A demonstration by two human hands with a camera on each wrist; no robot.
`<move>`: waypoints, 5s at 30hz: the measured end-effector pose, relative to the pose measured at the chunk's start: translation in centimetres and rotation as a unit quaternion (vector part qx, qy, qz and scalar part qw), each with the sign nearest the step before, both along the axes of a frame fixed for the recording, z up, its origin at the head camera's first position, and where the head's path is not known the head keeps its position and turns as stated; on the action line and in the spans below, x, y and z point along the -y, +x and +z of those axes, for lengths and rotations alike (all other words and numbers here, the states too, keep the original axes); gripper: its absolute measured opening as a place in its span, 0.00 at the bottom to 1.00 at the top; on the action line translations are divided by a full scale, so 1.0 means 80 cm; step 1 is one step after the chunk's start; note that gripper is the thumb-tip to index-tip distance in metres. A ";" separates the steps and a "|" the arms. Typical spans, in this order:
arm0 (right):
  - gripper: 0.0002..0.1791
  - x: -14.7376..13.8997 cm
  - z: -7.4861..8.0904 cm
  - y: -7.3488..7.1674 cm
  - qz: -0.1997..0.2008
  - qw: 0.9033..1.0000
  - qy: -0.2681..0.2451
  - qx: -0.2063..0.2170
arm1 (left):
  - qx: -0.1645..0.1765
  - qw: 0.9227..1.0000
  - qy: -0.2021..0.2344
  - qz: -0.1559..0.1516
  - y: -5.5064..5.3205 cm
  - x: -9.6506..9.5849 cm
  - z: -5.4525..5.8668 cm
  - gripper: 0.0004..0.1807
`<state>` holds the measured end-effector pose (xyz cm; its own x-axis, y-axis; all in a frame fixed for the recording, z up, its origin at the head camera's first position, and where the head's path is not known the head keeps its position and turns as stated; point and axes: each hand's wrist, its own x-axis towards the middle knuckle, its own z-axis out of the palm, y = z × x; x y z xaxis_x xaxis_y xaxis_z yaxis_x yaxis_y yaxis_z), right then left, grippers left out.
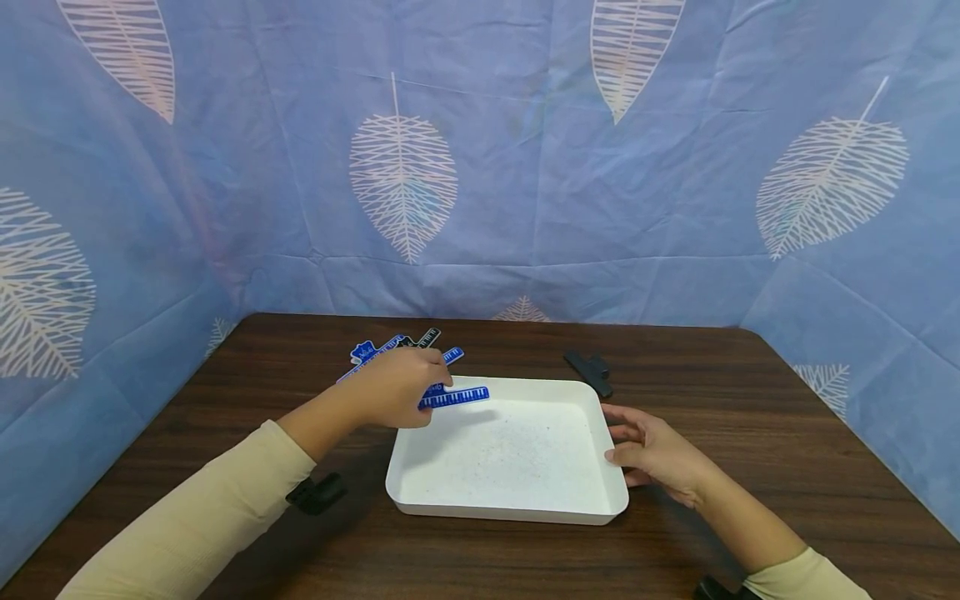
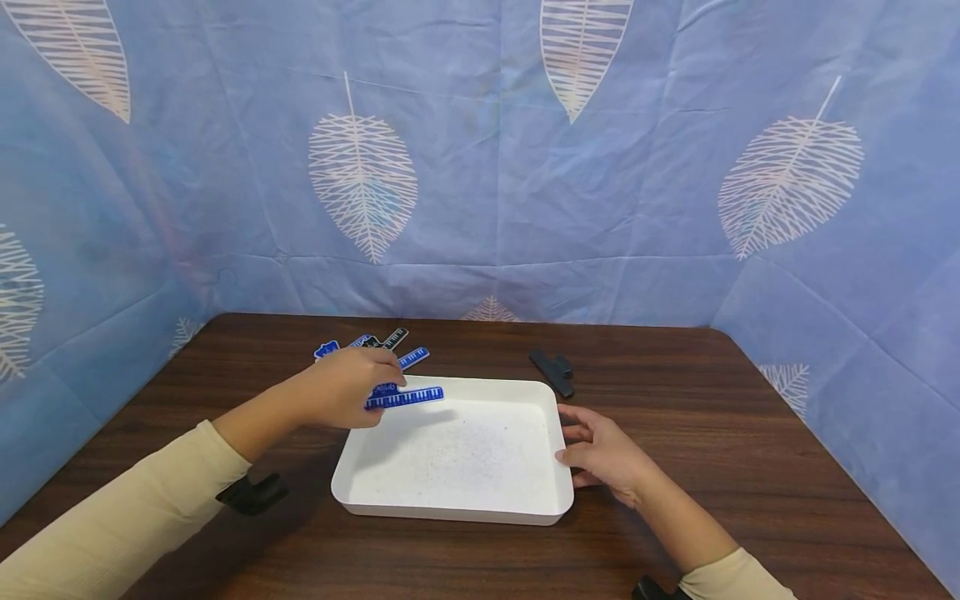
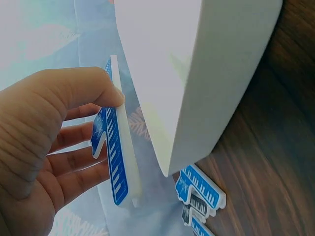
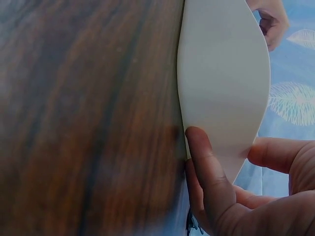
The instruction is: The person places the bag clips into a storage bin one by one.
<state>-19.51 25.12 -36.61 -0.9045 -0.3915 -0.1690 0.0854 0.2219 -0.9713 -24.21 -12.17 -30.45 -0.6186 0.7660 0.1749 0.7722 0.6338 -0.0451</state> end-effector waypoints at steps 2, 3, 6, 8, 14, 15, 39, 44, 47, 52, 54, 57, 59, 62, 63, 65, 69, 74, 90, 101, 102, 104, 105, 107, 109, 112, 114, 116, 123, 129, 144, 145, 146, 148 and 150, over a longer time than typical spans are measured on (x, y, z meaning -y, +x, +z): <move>0.44 0.000 0.000 0.000 0.001 1.000 0.000 0.000 | 0.001 1.000 -0.003 -0.005 -0.001 -0.004 -0.001 0.19; 0.44 0.000 0.000 0.000 0.001 1.000 0.000 0.000 | 0.003 1.000 -0.006 -0.006 -0.001 -0.006 -0.001 0.19; 0.44 0.000 0.001 0.001 0.002 1.000 -0.001 0.000 | 0.007 1.000 -0.019 -0.006 -0.002 -0.012 -0.002 0.20; 0.44 0.000 0.001 0.001 0.003 1.000 -0.002 0.000 | 0.011 1.000 -0.029 -0.001 -0.002 -0.017 -0.002 0.20; 0.44 0.001 0.002 0.001 0.004 1.000 -0.005 0.000 | 0.020 0.999 -0.046 0.004 -0.002 -0.030 -0.002 0.21; 0.44 0.001 0.001 0.000 0.004 1.000 -0.006 0.000 | 0.020 0.999 -0.048 0.003 -0.002 -0.031 -0.002 0.21; 0.44 0.004 0.003 0.001 0.001 1.000 0.006 -0.002 | 0.071 0.990 -0.120 -0.010 -0.018 -0.076 -0.013 0.21; 0.44 0.003 0.002 0.000 -0.002 1.000 0.009 -0.003 | 0.078 0.987 -0.142 -0.014 -0.022 -0.087 -0.020 0.21; 0.44 0.003 0.001 -0.001 -0.001 1.000 0.010 -0.004 | 0.081 0.985 -0.154 -0.011 -0.023 -0.094 -0.023 0.22; 0.44 0.003 0.001 0.000 0.002 1.000 0.008 -0.005 | 0.097 0.983 -0.159 0.002 -0.029 -0.105 -0.027 0.23; 0.44 0.004 0.002 0.000 0.003 1.000 0.006 -0.005 | 0.107 0.982 -0.157 0.009 -0.031 -0.108 -0.029 0.22; 0.44 0.004 0.002 0.000 0.005 1.000 0.003 -0.004 | 0.118 0.980 -0.159 0.016 -0.034 -0.111 -0.032 0.22; 0.44 0.004 0.002 0.000 0.006 1.000 0.002 -0.004 | 0.121 0.979 -0.162 0.019 -0.035 -0.112 -0.034 0.22; 0.44 0.003 0.002 -0.001 0.005 1.000 0.002 -0.004 | 0.123 0.978 -0.165 0.019 -0.036 -0.113 -0.033 0.22; 0.44 0.003 0.002 -0.001 0.005 1.000 0.002 -0.004 | 0.121 0.979 -0.166 0.018 -0.037 -0.113 -0.033 0.23; 0.44 0.003 0.001 0.000 0.004 1.000 0.003 -0.004 | 0.118 0.979 -0.164 0.014 -0.037 -0.112 -0.031 0.23; 0.44 0.003 0.001 0.000 0.004 1.000 0.003 -0.005 | 0.106 0.981 -0.162 0.005 -0.037 -0.111 -0.028 0.23; 0.44 0.004 0.001 -0.001 0.001 1.000 0.008 -0.004 | 0.097 0.983 -0.157 0.001 -0.034 -0.109 -0.024 0.24; 0.44 0.004 -0.002 -0.001 0.005 1.000 0.003 -0.006 | 0.056 0.990 -0.123 -0.026 -0.012 -0.104 -0.011 0.20; 0.44 0.003 -0.002 -0.001 0.009 1.000 0.010 -0.006 | 0.012 0.996 -0.077 -0.032 0.001 -0.078 0.003 0.18; 0.44 0.003 -0.002 -0.001 0.008 1.000 0.011 -0.006 | 0.011 0.997 -0.072 -0.031 0.001 -0.076 0.005 0.18; 0.44 0.004 -0.002 -0.001 0.007 1.000 0.010 -0.005 | 0.007 0.997 -0.063 -0.032 0.002 -0.071 0.006 0.18; 0.44 0.004 -0.002 -0.001 0.006 1.000 0.010 -0.005 | 0.003 0.998 -0.057 -0.033 0.002 -0.069 0.007 0.18; 0.44 0.004 -0.002 -0.001 0.004 1.000 0.012 -0.004 | -0.003 0.998 -0.045 -0.034 0.002 -0.065 0.009 0.17; 0.44 0.004 -0.002 -0.001 0.002 1.000 0.013 -0.004 | -0.009 0.999 -0.032 -0.031 0.003 -0.061 0.011 0.17; 0.44 0.004 -0.003 -0.001 0.001 1.000 0.014 -0.004 | -0.011 1.000 -0.018 -0.018 0.005 -0.056 0.014 0.16; 0.44 0.004 -0.003 -0.001 0.000 1.000 0.013 -0.004 | -0.011 1.000 -0.012 -0.009 0.006 -0.052 0.015 0.16; 0.44 0.004 -0.003 -0.001 0.000 1.000 0.012 -0.004 | -0.013 1.000 -0.006 -0.004 0.006 -0.047 0.015 0.16; 0.44 0.003 -0.004 -0.001 0.002 1.000 0.010 -0.004 | -0.038 0.999 0.031 -0.001 0.006 -0.029 0.014 0.15; 0.43 0.004 -0.002 0.000 0.001 1.000 0.011 -0.004 | -0.054 0.997 0.056 0.003 0.006 -0.013 0.014 0.14; 0.43 0.004 -0.003 0.000 0.002 1.000 0.007 -0.004 | -0.059 0.993 0.079 0.059 0.003 0.017 0.014 0.15; 0.43 0.003 -0.003 0.000 0.001 1.000 0.007 -0.004 | -0.059 0.993 0.081 0.060 0.002 0.019 0.013 0.14; 0.43 0.003 -0.004 0.000 0.001 1.000 0.006 -0.003 | -0.060 0.993 0.084 0.062 0.000 0.022 0.011 0.14; 0.43 0.003 -0.004 0.000 0.000 1.000 0.006 -0.003 | -0.059 0.992 0.091 0.068 -0.003 0.026 0.008 0.14; 0.43 0.003 -0.004 0.000 -0.001 1.000 0.006 -0.002 | -0.058 0.991 0.096 0.074 -0.007 0.031 0.005 0.14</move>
<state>-19.53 24.88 -36.95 -0.9056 -0.3883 -0.1705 0.0827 0.2326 -0.9691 -24.74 -14.68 -30.03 -0.6891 0.6140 0.3850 0.6662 0.7457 0.0032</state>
